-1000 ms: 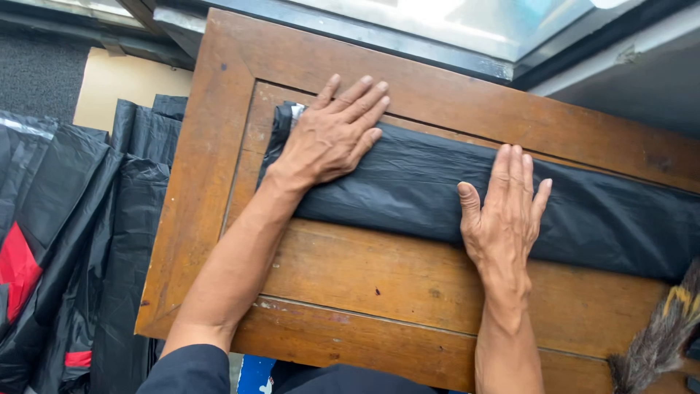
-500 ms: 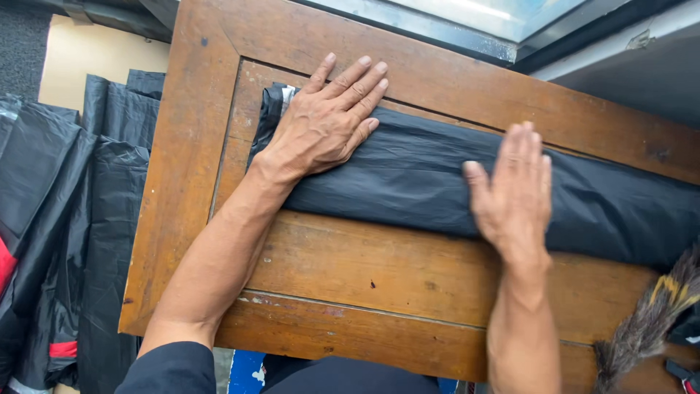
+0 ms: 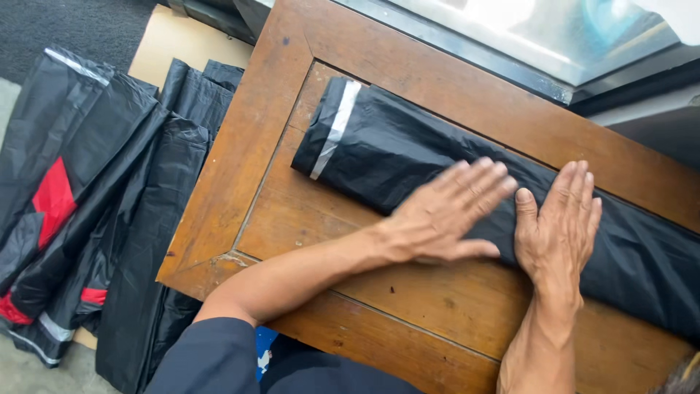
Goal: The person uses a feather duster to clean a black fabric item laid on a wooden table. They repeatedly brush the surface, smooth the fabric with their hands, and roll the item into a tight cylinder.
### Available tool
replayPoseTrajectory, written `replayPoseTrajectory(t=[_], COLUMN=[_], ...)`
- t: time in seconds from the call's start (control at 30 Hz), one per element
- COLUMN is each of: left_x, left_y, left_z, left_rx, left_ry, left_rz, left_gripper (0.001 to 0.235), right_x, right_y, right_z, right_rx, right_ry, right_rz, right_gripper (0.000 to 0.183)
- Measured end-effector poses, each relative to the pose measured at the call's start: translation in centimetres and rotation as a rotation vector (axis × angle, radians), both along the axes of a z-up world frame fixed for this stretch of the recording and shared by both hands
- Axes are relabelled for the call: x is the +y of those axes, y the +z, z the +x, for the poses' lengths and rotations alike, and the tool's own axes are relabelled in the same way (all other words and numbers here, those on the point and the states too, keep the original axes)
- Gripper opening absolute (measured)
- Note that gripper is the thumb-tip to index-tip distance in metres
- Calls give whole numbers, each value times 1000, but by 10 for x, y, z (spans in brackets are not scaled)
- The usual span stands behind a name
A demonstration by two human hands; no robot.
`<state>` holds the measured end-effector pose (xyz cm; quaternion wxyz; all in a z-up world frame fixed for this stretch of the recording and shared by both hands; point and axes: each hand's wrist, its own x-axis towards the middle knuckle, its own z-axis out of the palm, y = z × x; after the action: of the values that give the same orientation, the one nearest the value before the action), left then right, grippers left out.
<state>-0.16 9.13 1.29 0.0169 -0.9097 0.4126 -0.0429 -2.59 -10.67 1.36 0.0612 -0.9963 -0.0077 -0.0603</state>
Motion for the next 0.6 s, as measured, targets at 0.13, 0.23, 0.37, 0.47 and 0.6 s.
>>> replayPoseTrajectory(t=[0.13,0.23,0.37,0.47,0.6], left_x=[69,109,118,121,118], left_y=[-25,-18,-15,-11,-9], left_z=[37,51,51,53,52], left_rx=[121,160,3,-11,30], left_ry=[101,232,244,236,235], left_rz=[-472,-338,-309,-345,-301], left_gripper=[87,85,80,77,70], right_x=[5,4,11,28,107], right_y=[6,4,11,13,12], right_z=[4,3,1,1,8], right_rx=[42,45,59,-55,-87], right_ry=[-42,-35,-48,-35,99], right_rz=[65,53,17,-56,52], right_gripper=[73,73,73,70,71])
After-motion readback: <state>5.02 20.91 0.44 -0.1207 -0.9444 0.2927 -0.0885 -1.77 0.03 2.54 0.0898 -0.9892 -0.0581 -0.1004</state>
